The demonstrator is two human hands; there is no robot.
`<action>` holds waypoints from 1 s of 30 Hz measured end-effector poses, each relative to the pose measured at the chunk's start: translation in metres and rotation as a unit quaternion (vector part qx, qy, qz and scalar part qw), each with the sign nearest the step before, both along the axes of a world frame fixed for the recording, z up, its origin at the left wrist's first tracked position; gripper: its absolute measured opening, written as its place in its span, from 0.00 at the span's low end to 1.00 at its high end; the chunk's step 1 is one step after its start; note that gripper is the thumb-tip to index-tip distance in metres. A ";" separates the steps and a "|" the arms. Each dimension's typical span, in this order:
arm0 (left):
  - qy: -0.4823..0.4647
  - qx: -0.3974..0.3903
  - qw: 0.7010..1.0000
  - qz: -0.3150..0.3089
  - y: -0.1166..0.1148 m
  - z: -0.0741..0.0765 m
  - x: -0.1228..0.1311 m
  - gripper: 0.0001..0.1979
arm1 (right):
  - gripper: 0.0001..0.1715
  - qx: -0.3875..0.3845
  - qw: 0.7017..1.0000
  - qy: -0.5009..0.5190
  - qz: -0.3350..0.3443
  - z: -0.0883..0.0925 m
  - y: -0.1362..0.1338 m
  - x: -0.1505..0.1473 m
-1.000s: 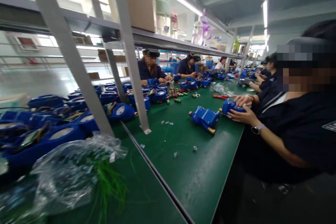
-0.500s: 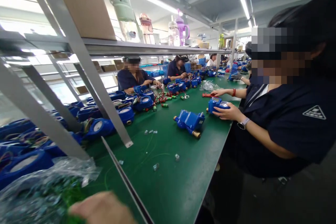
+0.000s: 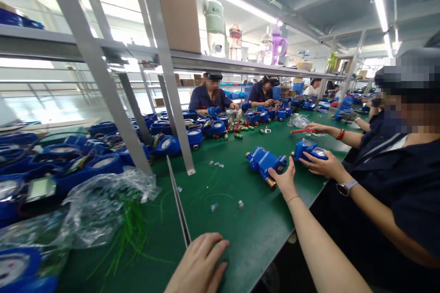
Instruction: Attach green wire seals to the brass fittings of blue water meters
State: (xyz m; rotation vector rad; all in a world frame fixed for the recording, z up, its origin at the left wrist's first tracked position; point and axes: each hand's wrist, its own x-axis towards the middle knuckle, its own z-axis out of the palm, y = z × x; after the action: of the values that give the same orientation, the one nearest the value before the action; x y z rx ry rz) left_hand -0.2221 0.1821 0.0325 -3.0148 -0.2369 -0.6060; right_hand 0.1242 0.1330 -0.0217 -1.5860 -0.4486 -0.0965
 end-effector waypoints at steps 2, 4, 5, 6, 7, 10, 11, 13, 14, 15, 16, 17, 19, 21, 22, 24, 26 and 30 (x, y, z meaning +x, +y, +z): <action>0.013 -0.015 1.000 -0.017 -0.005 -0.011 0.010 0.16 | 0.58 -0.002 1.000 -0.010 0.009 -0.005 0.011 -0.001; 0.011 -0.031 0.999 -0.010 -0.005 -0.017 0.016 0.16 | 0.53 -0.011 1.000 -0.019 0.010 -0.009 0.015 -0.002; 0.010 -0.043 0.999 0.009 -0.003 -0.017 0.020 0.16 | 0.52 -0.016 1.000 -0.025 0.008 -0.011 0.016 -0.003; 0.011 -0.055 0.998 0.034 0.001 -0.016 0.025 0.17 | 0.51 -0.022 0.999 -0.033 0.005 -0.012 0.016 -0.004; 0.012 -0.066 0.996 0.059 0.007 -0.013 0.032 0.18 | 0.50 -0.028 0.999 -0.045 0.003 -0.013 0.016 -0.006; 0.008 -0.087 0.992 0.096 0.030 -0.006 0.066 0.24 | 0.48 -0.040 0.994 -0.097 0.006 -0.011 0.016 -0.016; 0.004 -0.091 0.991 0.097 0.037 -0.005 0.079 0.27 | 0.48 -0.043 0.992 -0.119 0.009 -0.010 0.016 -0.022; 0.000 -0.102 0.991 0.088 0.046 -0.008 0.099 0.20 | 0.48 -0.046 0.985 -0.164 0.015 -0.008 0.015 -0.034; -0.004 -0.109 0.991 0.082 0.048 -0.010 0.105 0.13 | 0.47 -0.048 0.981 -0.187 0.019 -0.008 0.014 -0.041; -0.008 -0.117 0.990 0.075 0.047 -0.011 0.108 0.07 | 0.46 -0.051 0.977 -0.207 0.024 -0.007 0.012 -0.048; -0.015 -0.125 0.990 0.069 0.046 -0.012 0.106 0.06 | 0.45 -0.054 0.973 -0.224 0.029 -0.007 0.008 -0.056; -0.023 -0.134 0.989 0.064 0.044 -0.011 0.101 0.08 | 0.44 -0.057 0.969 -0.237 0.035 -0.007 0.004 -0.065; -0.039 -0.160 0.985 0.053 0.039 -0.005 0.081 0.10 | 0.42 -0.060 0.965 -0.249 0.045 -0.007 -0.007 -0.085; -0.058 -0.200 0.977 0.043 0.038 0.005 0.053 0.09 | 0.40 -0.063 0.965 -0.249 0.052 -0.005 -0.018 -0.107; -0.071 -0.225 0.971 0.042 0.038 0.010 0.037 0.08 | 0.39 -0.063 0.967 -0.240 0.053 -0.004 -0.023 -0.118; -0.107 -0.286 0.951 0.054 0.039 0.017 0.007 0.06 | 0.40 -0.060 0.978 -0.193 0.054 -0.003 -0.032 -0.140; -0.160 -0.356 0.917 0.084 0.039 0.019 -0.019 0.06 | 0.43 -0.047 0.992 -0.101 0.058 -0.003 -0.039 -0.161; -0.320 -0.482 0.805 0.128 0.041 0.019 -0.049 0.12 | 0.47 -0.018 0.997 0.056 0.057 -0.008 -0.045 -0.203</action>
State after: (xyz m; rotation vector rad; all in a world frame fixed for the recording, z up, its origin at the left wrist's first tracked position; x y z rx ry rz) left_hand -0.2712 0.2229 0.0512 -3.3133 -1.3219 -1.9601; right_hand -0.0785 0.0876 -0.0299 -1.5889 -0.4527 0.0876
